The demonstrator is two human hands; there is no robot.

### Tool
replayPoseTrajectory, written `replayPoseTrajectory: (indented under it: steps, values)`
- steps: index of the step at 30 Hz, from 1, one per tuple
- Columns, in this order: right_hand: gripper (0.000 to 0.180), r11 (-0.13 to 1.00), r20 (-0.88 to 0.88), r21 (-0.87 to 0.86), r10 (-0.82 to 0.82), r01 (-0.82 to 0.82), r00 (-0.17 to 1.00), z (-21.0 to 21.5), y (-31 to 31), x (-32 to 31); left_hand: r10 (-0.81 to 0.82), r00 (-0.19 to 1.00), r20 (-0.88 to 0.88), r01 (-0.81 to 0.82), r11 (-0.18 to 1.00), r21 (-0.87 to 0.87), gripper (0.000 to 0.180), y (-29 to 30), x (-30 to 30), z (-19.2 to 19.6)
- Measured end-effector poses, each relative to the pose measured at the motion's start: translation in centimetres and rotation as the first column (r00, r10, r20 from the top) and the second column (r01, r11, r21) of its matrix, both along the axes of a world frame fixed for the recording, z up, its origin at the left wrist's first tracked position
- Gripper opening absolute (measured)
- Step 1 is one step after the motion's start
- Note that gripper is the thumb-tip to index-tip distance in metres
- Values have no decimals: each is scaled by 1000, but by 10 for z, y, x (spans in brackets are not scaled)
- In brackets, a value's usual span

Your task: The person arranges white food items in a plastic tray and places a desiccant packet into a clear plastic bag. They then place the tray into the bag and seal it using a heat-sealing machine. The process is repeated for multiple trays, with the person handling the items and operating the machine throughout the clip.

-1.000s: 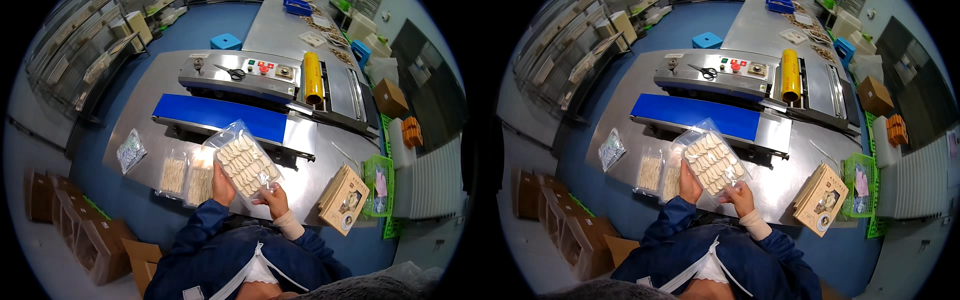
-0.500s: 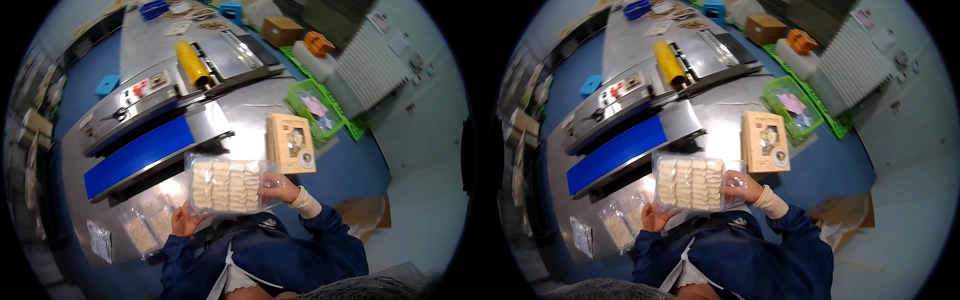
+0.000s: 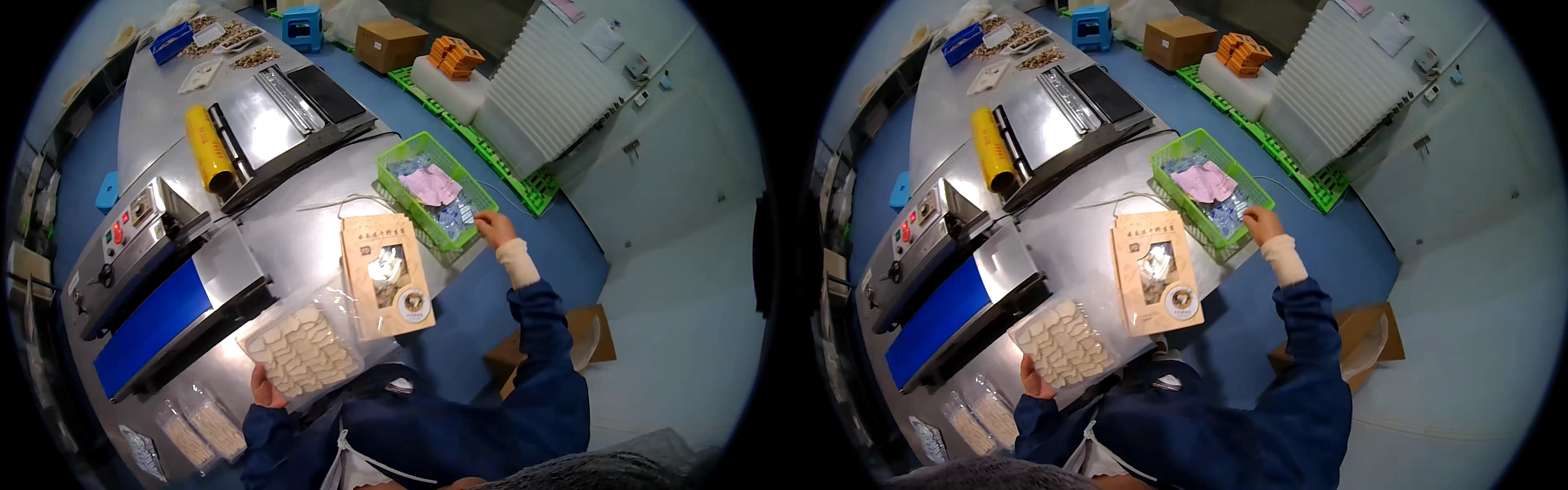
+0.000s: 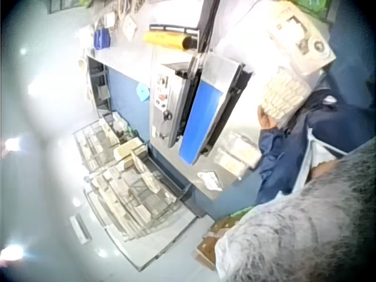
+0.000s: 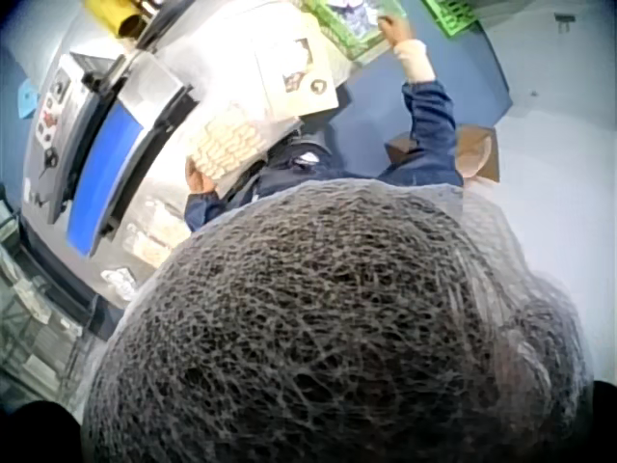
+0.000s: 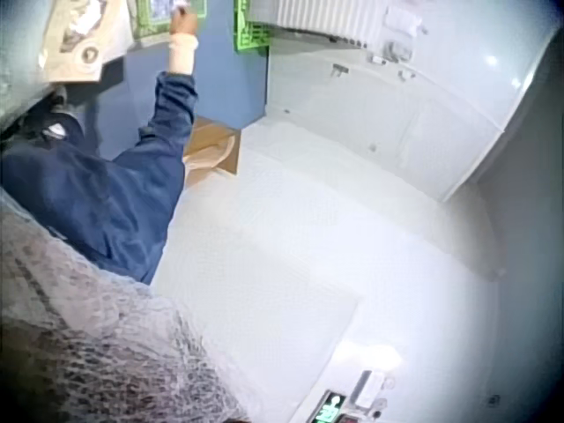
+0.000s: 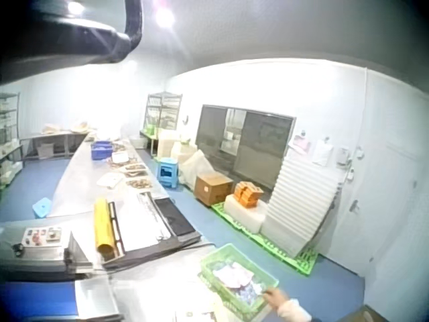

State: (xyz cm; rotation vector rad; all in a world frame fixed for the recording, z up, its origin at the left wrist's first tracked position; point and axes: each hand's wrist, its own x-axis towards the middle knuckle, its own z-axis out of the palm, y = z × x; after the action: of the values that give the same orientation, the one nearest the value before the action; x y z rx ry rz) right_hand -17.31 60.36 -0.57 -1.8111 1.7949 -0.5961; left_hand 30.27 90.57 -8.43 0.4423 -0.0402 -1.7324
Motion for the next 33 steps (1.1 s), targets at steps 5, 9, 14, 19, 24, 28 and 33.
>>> replayPoseTrajectory:
  steps: [5, 9, 14, 19, 24, 28, 33]
  values:
    - [27, 978, -530, 205, 72, 45, 845, -72, -102, -47, 147, 988, 53, -148, 989, 14, 59, -32, -42, 25]
    - [25, 927, -677, 363, 194, 93, 710, -111, -129, -24, 204, 972, 119, -211, 976, 49, 60, -43, -62, 32]
    - [20, 920, -680, 389, 317, -41, 662, -114, -144, -43, 247, 955, 162, -257, 965, 48, 59, -49, -71, 40]
    - [18, 977, -427, 178, 182, -115, 886, -72, -140, -61, 314, 938, 145, -319, 947, 18, 58, -49, -74, 36]
    - [23, 976, 249, 138, 130, -168, 960, -52, -125, -78, 289, 953, 94, -289, 957, -12, 59, -53, -78, 32]
    - [21, 995, 320, 9, 94, -102, 943, -45, -118, -64, 259, 966, 28, -256, 964, -64, 59, -46, -79, 31]
    - [22, 999, 342, 28, -39, 32, 939, -48, -121, -60, 257, 966, -35, -259, 964, -66, 57, -19, -68, 22]
